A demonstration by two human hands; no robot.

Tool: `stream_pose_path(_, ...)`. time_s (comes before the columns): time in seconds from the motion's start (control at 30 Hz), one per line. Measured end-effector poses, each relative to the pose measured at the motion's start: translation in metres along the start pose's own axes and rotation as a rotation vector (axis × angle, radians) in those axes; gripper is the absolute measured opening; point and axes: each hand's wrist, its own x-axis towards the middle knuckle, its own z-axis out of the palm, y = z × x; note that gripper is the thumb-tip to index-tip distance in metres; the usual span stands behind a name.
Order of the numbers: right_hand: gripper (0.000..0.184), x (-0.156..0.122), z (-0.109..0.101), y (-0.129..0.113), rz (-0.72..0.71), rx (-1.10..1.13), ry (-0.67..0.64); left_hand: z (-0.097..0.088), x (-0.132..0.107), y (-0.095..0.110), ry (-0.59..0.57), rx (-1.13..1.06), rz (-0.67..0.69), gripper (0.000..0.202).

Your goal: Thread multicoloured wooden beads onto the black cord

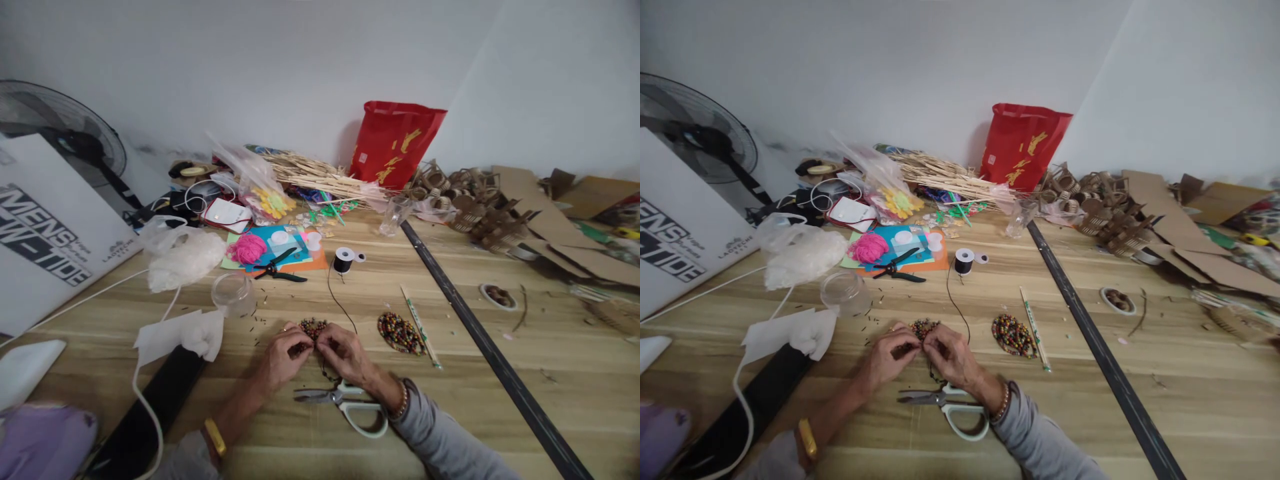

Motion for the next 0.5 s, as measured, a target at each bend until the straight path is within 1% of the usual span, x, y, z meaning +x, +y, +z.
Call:
stream_pose_path(0.17,0.015,0.0010,-0.0010,-0.0012,0.021,0.005,-0.001,-0.0026,0.0028,0.0013,0.038,-0.060,-0.056,0.011)
stream_pose_path(0.5,0.016,0.0007,-0.0004,-0.0007,0.025,-0.006,-0.007,-0.0060,0.0031,0.0004,0.043,-0.189,-0.202,0.007)
